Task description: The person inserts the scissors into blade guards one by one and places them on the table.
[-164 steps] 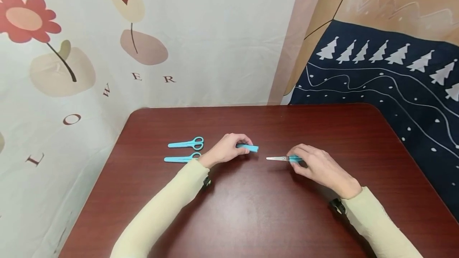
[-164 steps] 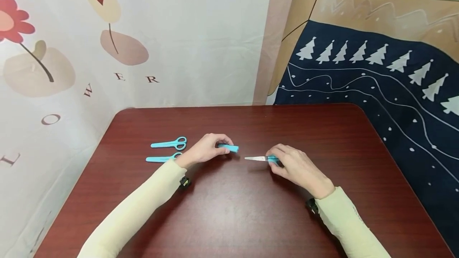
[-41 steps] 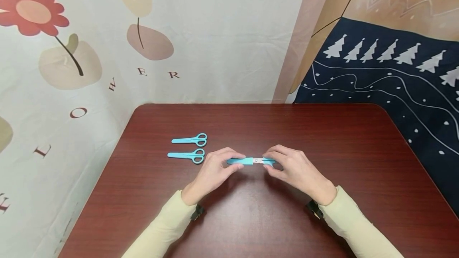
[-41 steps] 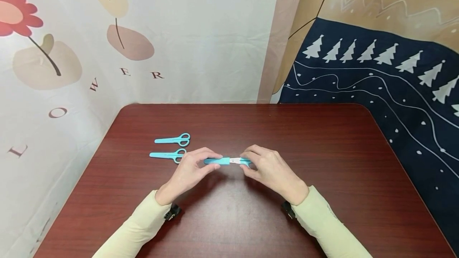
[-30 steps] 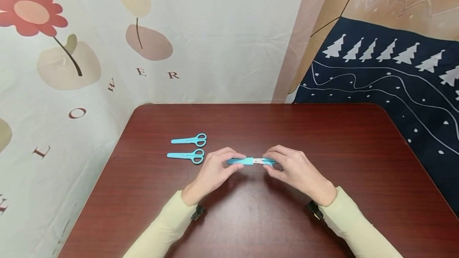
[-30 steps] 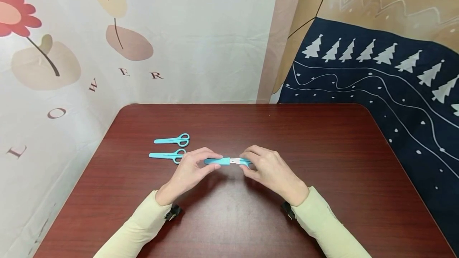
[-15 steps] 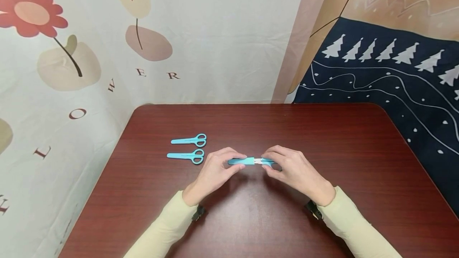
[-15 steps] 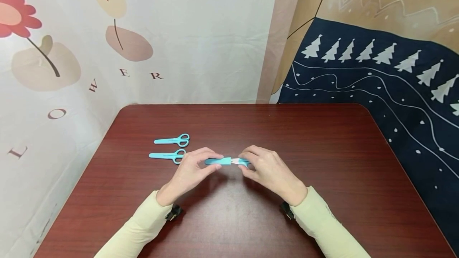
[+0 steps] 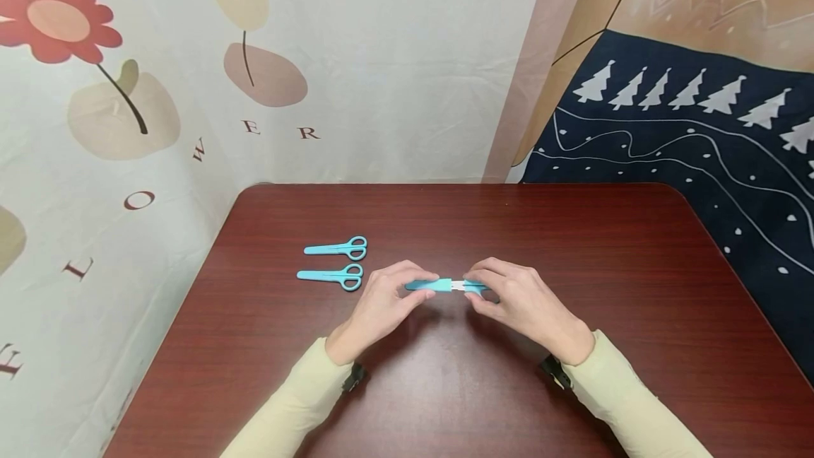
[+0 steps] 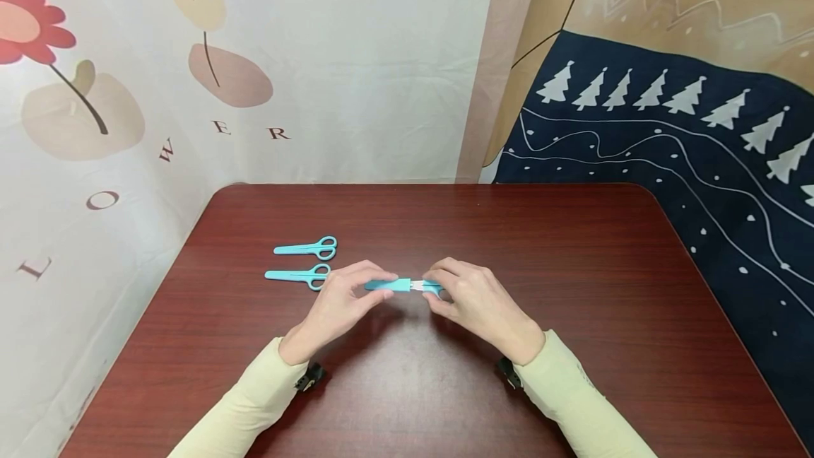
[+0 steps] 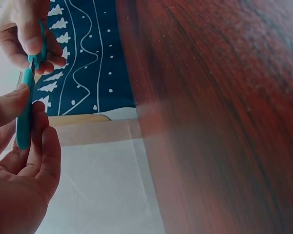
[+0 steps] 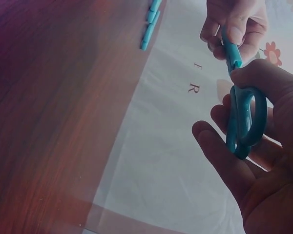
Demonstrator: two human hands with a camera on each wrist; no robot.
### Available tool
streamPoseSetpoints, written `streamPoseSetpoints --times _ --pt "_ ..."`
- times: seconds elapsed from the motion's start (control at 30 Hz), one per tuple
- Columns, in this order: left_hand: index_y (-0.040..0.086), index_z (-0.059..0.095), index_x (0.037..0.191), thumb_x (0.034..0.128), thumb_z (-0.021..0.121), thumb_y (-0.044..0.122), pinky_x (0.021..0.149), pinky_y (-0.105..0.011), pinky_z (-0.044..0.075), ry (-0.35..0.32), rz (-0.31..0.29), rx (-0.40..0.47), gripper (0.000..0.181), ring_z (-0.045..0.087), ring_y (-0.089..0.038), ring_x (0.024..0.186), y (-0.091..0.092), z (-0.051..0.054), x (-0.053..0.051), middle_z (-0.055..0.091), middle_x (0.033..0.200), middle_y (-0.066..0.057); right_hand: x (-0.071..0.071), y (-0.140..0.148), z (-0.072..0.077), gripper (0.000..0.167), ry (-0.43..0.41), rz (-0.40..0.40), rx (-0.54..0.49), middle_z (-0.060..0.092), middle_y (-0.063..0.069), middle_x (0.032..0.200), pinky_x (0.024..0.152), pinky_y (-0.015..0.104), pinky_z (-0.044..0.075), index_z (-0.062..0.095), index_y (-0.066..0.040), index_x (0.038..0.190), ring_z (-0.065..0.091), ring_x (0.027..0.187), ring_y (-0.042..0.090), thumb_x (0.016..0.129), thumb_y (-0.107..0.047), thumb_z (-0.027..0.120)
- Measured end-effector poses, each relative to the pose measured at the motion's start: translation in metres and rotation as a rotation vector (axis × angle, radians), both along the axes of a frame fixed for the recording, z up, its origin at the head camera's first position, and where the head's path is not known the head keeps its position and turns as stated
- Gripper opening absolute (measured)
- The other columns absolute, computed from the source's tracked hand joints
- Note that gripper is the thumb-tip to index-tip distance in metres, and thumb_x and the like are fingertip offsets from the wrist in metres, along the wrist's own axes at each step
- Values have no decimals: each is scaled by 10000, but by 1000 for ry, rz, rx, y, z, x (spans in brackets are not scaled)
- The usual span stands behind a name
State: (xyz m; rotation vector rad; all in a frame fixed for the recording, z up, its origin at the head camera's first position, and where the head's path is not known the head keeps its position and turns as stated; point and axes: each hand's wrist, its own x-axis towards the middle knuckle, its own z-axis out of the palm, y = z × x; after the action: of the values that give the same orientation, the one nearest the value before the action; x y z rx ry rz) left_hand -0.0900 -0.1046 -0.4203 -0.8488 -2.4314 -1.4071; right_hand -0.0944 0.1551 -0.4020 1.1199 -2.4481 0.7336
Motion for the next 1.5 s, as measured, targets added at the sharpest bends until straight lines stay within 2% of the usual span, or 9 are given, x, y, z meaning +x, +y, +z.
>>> streamPoseSetpoints --times 0.3,0.53,0.9,1.27,1.5 --pt "76 800 1074 878 828 55 670 -226 589 -5 -45 20 199 692 -90 851 0 0 0 727 991 15 -1 0 -2 266 7 18 -15 707 -14 992 674 234 588 765 -75 1019 654 759 57 783 -65 886" --pt "77 803 1073 881 827 64 665 -219 585 1 -39 18 193 686 -75 840 0 0 0 727 981 25 0 0 0 277 -15 9 -18 706 -5 1002 669 222 585 763 -75 1029 658 747 71 789 -94 899" --pt "68 801 1065 856 834 15 663 -211 584 28 -41 29 218 693 -85 837 2 1 0 727 972 11 0 -1 0 281 -4 8 -19 705 -12 999 663 217 581 765 -72 1026 648 748 61 784 -94 906" --pt "64 796 1089 888 814 44 658 -268 602 5 -52 32 202 689 -88 837 3 2 1 724 996 8 0 -3 0 268 18 17 -25 703 -10 988 652 216 575 763 -66 1013 652 741 78 784 -87 901" --pt "71 800 1078 888 819 59 668 -225 591 9 -44 30 191 692 -85 835 3 -1 1 722 986 13 0 -4 -2 262 40 24 -35 704 -9 986 644 214 573 764 -68 1003 651 741 75 776 -75 896"
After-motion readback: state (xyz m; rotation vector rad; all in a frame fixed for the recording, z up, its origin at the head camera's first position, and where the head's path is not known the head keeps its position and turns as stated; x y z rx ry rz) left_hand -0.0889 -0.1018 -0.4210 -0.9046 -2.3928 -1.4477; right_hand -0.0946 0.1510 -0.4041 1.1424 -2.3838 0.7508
